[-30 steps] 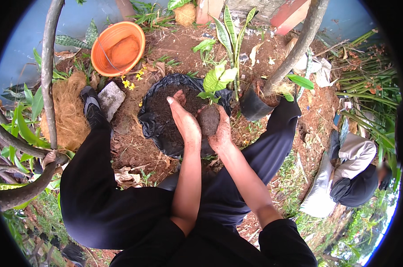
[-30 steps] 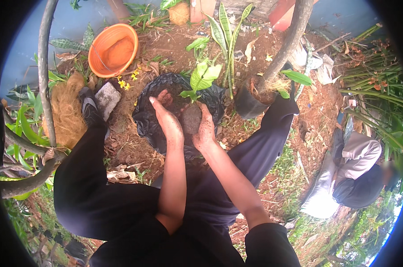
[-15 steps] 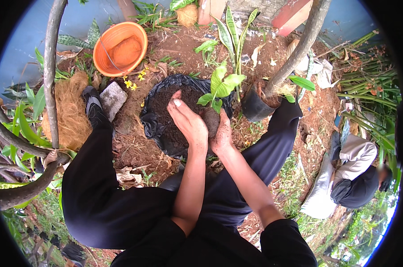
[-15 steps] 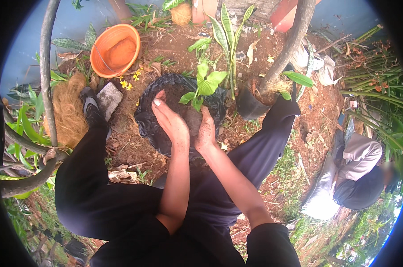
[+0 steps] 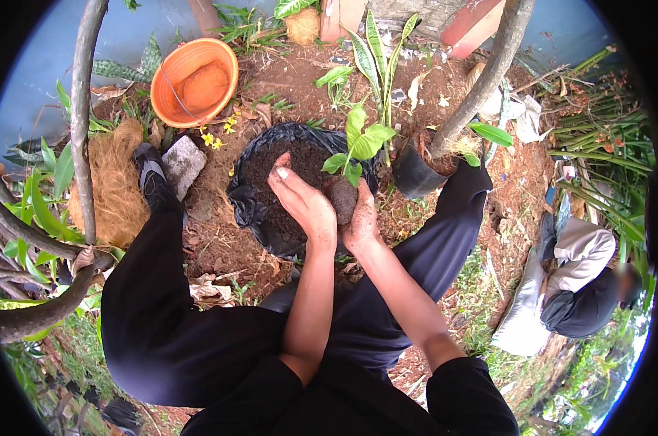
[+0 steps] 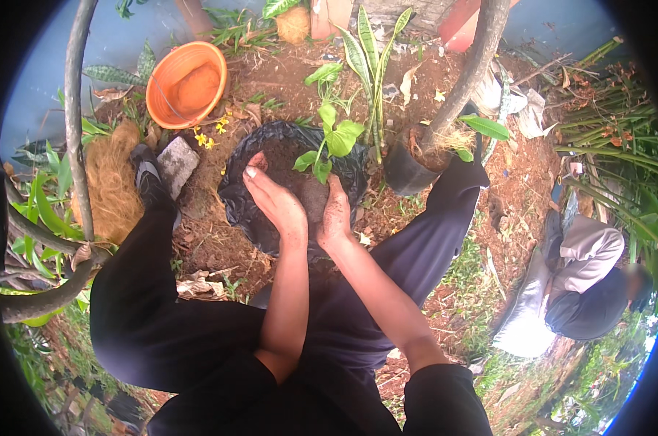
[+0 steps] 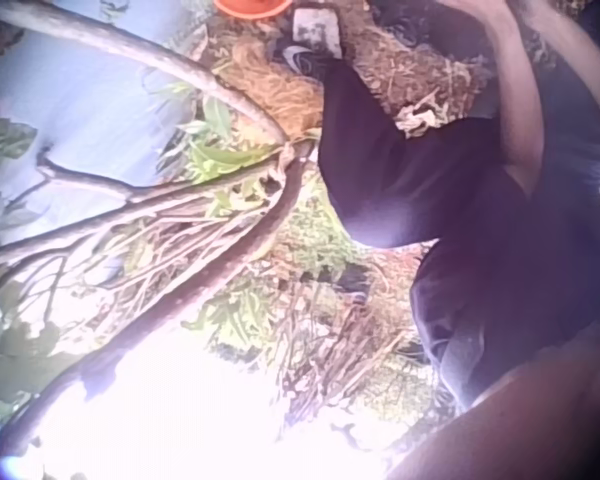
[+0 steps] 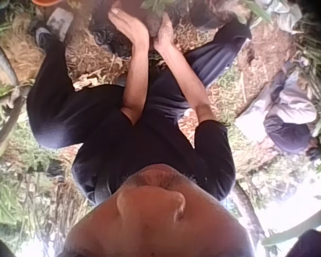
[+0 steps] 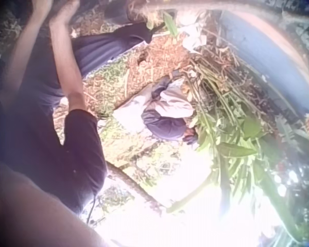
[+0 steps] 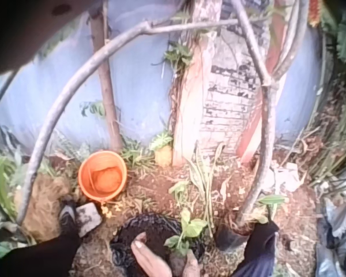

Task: The person is potting a small plant into a black plastic bag filled with soil. They use their hands to pack soil around the plant's root ball, ensuring it is securely placed within the bag.

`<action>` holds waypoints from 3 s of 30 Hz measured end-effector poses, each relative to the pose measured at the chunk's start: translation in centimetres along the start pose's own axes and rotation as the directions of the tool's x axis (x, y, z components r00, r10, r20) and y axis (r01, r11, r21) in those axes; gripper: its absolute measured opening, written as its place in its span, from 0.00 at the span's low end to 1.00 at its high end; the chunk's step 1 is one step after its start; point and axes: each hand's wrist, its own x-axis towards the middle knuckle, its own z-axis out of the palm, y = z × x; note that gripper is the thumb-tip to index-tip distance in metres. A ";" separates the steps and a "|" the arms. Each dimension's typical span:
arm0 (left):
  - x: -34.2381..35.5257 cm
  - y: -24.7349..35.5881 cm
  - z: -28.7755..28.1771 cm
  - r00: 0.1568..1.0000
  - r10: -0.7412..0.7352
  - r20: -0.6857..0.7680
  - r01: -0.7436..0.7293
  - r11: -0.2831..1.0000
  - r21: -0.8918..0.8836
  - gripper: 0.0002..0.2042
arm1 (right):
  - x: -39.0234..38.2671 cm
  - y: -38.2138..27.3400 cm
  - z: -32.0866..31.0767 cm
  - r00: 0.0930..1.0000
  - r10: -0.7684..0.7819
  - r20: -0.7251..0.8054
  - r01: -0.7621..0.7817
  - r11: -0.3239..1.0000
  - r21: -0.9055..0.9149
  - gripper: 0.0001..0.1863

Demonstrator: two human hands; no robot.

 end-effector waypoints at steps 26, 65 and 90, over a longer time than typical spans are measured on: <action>0.3 -1.1 0.4 0.992 -0.124 0.028 0.126 0.987 -0.102 0.22 | 0.9 -1.1 -1.4 0.978 0.133 0.163 -0.153 0.981 0.117 0.18; 2.4 -3.0 -2.7 0.613 -0.145 0.777 0.320 0.945 -0.076 0.39 | 1.1 -3.1 -0.6 0.978 0.045 0.203 -0.053 0.998 0.033 0.15; 1.5 -2.9 -1.9 0.568 -0.263 0.780 0.560 0.818 -0.132 0.35 | 1.2 -2.7 -0.7 0.989 0.002 0.149 0.011 0.996 -0.087 0.14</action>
